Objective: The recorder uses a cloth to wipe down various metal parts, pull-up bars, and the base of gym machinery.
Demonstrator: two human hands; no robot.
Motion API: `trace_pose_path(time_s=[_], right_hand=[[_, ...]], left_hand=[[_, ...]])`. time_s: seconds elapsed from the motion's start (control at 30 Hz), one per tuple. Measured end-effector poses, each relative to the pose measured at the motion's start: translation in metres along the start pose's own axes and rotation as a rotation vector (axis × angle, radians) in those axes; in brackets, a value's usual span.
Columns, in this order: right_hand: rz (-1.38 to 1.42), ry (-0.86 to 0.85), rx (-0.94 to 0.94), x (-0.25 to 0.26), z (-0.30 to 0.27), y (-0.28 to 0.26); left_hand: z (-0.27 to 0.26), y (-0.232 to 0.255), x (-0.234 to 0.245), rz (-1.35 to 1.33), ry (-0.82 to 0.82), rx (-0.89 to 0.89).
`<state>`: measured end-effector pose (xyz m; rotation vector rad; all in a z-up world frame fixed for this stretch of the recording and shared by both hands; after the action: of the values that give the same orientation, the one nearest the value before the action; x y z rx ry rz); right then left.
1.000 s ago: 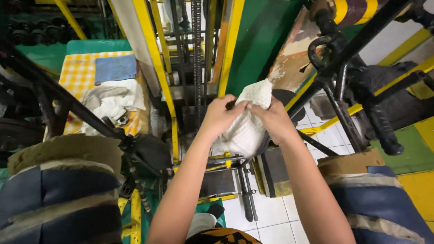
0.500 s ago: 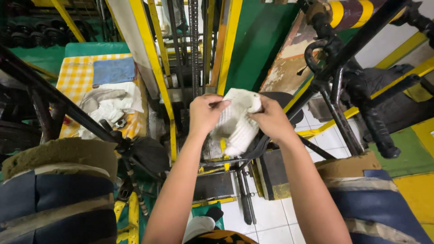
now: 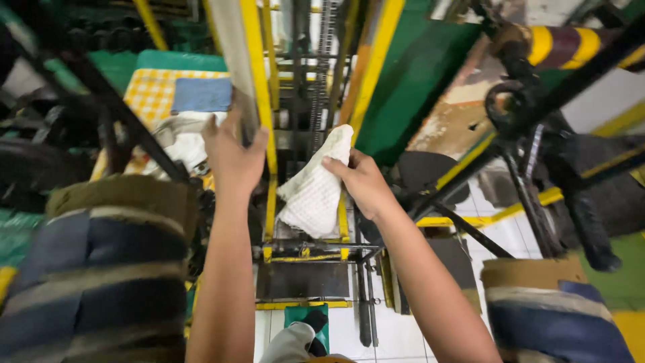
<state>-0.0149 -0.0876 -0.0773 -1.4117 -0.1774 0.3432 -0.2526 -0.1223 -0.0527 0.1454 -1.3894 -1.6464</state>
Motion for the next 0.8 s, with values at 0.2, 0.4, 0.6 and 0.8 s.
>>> trace_pose_path(time_s=[0.2,0.4,0.6,0.8], right_hand=[[0.125,-0.057,-0.041,-0.051,0.001,0.003],[0.244,-0.089,-0.050,-0.075,-0.013,0.008],[0.292,-0.028,-0.145,-0.066,-0.023,0.008],[0.412,0.047,-0.181,-0.046,-0.015,0.034]], left_hand=[[0.048,-0.037,0.038,-0.325,0.190,0.258],[0.029,-0.067,0.046,-1.033,0.298,0.569],[0.027,-0.093,0.028,-0.926,0.396,0.596],[0.027,-0.079,0.018,-0.736,0.459,0.623]])
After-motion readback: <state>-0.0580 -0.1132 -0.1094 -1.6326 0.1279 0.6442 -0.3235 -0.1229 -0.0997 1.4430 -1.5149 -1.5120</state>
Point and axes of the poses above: each hand's wrist, its own z-axis towards the middle knuckle, its own x-axis out of the back of the hand, y = z × x, the point moved 3 cm from there along z, towards the middle knuckle, and after that the axes turned 12 degrees about x, right-handed, at the moved point
